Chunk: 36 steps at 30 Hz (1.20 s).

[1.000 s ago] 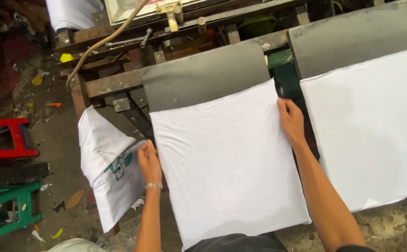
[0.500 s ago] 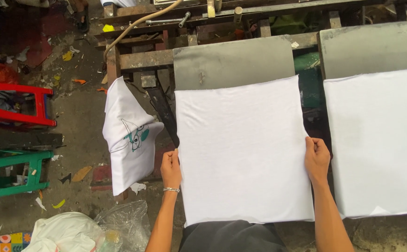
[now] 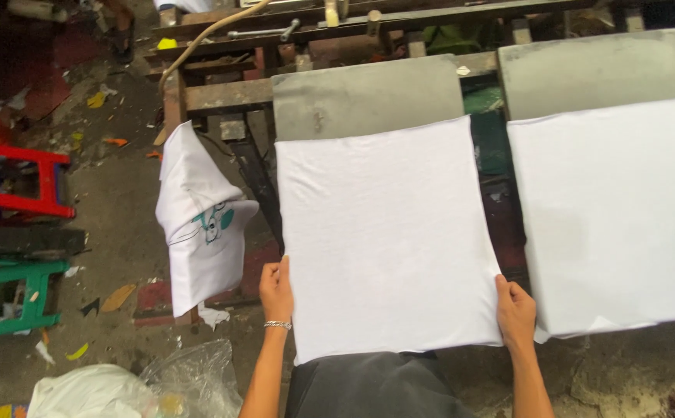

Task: Aligning and smoothing fabric pieces on a series of printing boards in preparation for screen printing.

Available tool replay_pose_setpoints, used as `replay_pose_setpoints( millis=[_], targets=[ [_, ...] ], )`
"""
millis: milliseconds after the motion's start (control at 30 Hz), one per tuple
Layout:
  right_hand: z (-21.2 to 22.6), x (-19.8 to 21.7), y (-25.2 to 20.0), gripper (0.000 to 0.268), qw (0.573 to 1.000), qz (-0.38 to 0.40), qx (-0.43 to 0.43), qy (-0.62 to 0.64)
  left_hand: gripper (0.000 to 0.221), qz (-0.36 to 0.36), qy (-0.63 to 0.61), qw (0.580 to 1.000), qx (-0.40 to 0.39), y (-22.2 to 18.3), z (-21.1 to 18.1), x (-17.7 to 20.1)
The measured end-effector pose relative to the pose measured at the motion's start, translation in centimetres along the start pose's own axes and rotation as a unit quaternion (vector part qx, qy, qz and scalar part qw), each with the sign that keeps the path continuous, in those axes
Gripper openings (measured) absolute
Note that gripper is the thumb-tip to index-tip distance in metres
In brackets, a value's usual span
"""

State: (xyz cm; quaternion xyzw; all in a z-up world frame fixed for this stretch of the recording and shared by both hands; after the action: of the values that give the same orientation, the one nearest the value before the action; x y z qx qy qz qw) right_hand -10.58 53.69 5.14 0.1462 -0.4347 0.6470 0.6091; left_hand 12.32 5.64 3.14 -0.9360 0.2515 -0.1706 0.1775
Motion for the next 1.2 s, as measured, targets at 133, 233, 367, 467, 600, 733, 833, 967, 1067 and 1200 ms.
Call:
replay_pose_setpoints(
  millis=[133,233,367,467,600,733,833,967,1067,1200],
  targets=[
    [-3.9,-0.9,-0.2,0.050,0.999,0.024,-0.009,0.022,0.034,0.032,0.001,0.999,0.043,-2.0,1.9,0.5],
    [-3.0,0.0,-3.1,0.055,0.994,0.027,-0.067,0.080,0.038,0.054,0.040,0.990,0.123,-6.2,4.2,1.9],
    [-1.5,1.4,-4.6,0.057,0.994,-0.009,-0.105,0.039,0.041,0.074,0.151,0.967,0.193,-9.1,8.8,3.8],
    [-1.1,2.2,-5.5,0.060,0.990,-0.020,-0.137,0.024,0.038,0.045,0.059,0.982,0.173,-9.0,10.3,5.1],
    [-0.5,3.1,-5.5,0.061,0.992,-0.031,-0.123,0.027,0.044,-0.026,0.094,0.987,0.128,-9.0,8.1,6.4],
    [-2.7,1.4,-3.9,0.061,0.996,-0.023,-0.089,-0.005,0.051,0.008,0.160,0.982,0.099,-7.7,13.2,6.3],
    [-2.6,1.9,-4.0,0.060,0.992,-0.039,-0.121,-0.010,0.054,-0.001,0.166,0.978,0.127,-7.9,13.1,6.4],
    [0.7,1.9,-3.2,0.037,0.987,-0.119,0.002,-0.110,0.044,-0.044,0.082,0.988,0.122,-8.3,7.9,6.1],
    [6.8,-1.1,-4.5,0.048,0.923,-0.216,0.255,-0.193,0.038,-0.089,0.104,0.990,0.027,-8.5,0.9,4.8],
    [12.2,-8.2,-5.9,0.067,0.883,-0.158,0.340,-0.282,0.052,0.085,0.198,0.925,-0.312,-7.8,-5.0,-3.3]
  ],
)
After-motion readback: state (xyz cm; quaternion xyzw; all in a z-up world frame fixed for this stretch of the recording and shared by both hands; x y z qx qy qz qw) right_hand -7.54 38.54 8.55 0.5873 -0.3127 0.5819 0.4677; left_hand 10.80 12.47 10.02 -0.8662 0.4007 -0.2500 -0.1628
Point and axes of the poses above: each hand's wrist, its own y-axis towards the middle knuckle, its own x-axis out of the back of the hand, z = x × y, the point moved 8 cm from there along y, towards the middle knuckle, and after that the axes turned 11 degrees about -y, right-handed, at the moved point
